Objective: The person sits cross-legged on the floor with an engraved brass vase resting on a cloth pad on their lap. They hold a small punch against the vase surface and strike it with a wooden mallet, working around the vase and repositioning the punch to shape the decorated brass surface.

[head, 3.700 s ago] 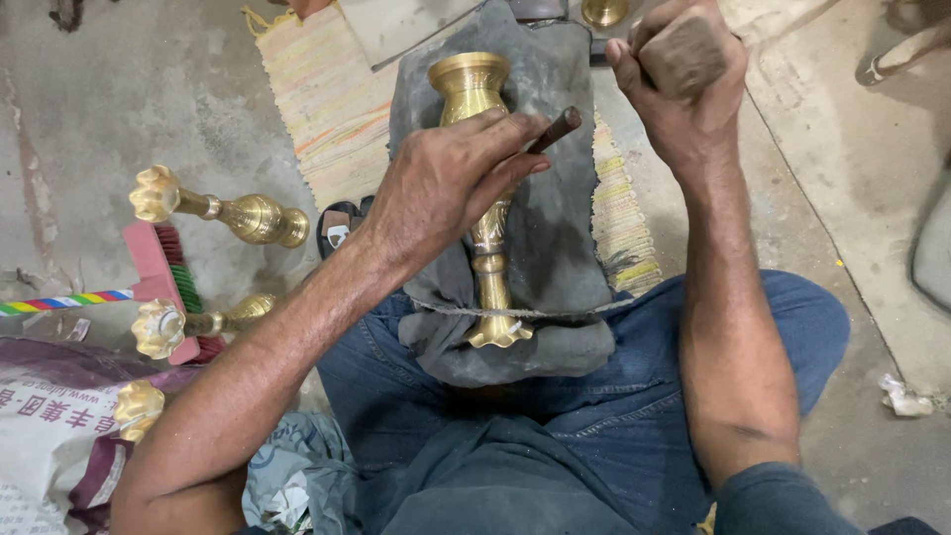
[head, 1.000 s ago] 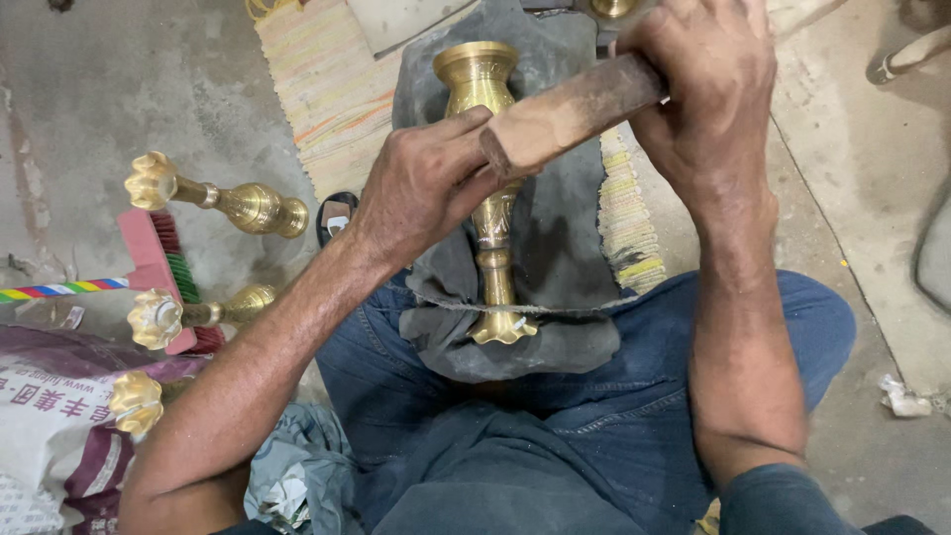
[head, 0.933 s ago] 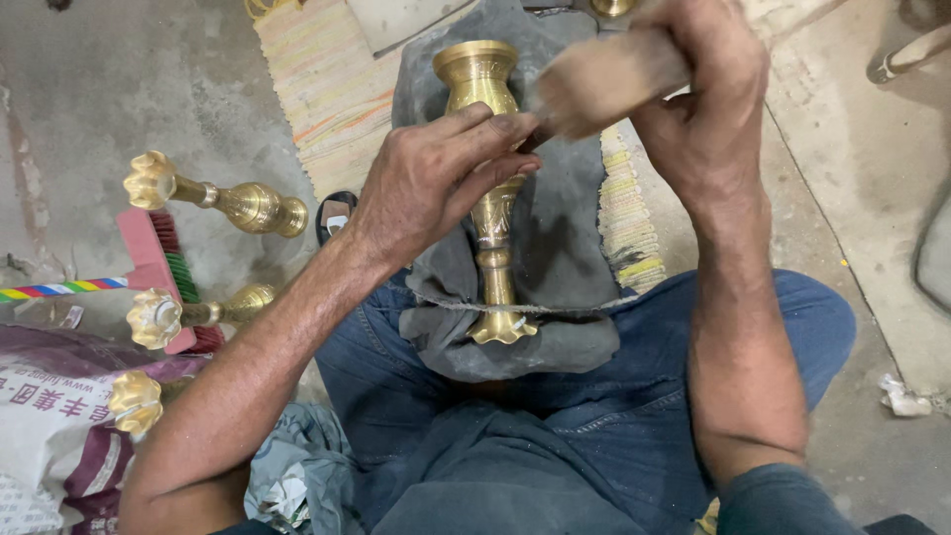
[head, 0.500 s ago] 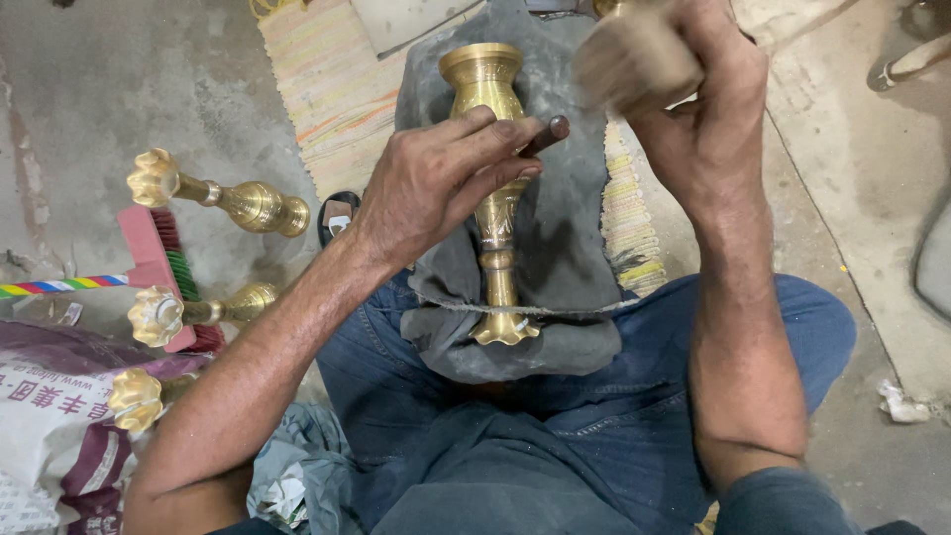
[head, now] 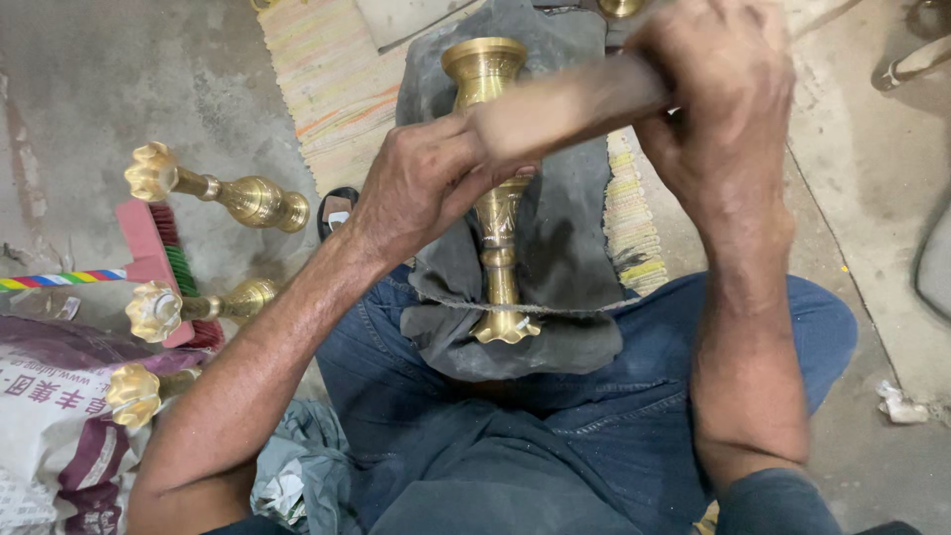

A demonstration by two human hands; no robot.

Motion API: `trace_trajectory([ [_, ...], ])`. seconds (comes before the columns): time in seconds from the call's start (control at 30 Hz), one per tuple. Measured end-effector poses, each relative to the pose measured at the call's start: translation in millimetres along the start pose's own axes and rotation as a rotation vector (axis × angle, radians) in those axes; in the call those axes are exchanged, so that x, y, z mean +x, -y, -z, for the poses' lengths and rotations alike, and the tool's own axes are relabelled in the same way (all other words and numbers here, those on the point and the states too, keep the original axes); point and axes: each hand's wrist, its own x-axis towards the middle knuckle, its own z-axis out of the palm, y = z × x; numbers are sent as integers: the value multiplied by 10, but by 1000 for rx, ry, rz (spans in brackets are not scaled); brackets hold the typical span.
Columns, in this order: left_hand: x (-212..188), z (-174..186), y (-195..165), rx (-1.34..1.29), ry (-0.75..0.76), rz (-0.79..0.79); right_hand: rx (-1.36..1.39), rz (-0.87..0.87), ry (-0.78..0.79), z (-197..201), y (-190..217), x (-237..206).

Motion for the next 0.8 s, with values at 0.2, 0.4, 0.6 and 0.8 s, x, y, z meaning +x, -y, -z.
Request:
trace_trajectory([
  [0.2, 18, 6, -42, -51, -43, -35, -36, -44, 70, 64, 25, -10],
  [0.4, 9, 37, -59, -113, -71, -51, 88, -115, 11, 94, 78, -15],
  [0.6, 16, 28, -47, -52, -49, -28, -2, -79, 63, 136, 67, -33],
  [0.8, -49, 14, 27, -81, -69, -68, 72, -115, 29, 116, 36, -101],
])
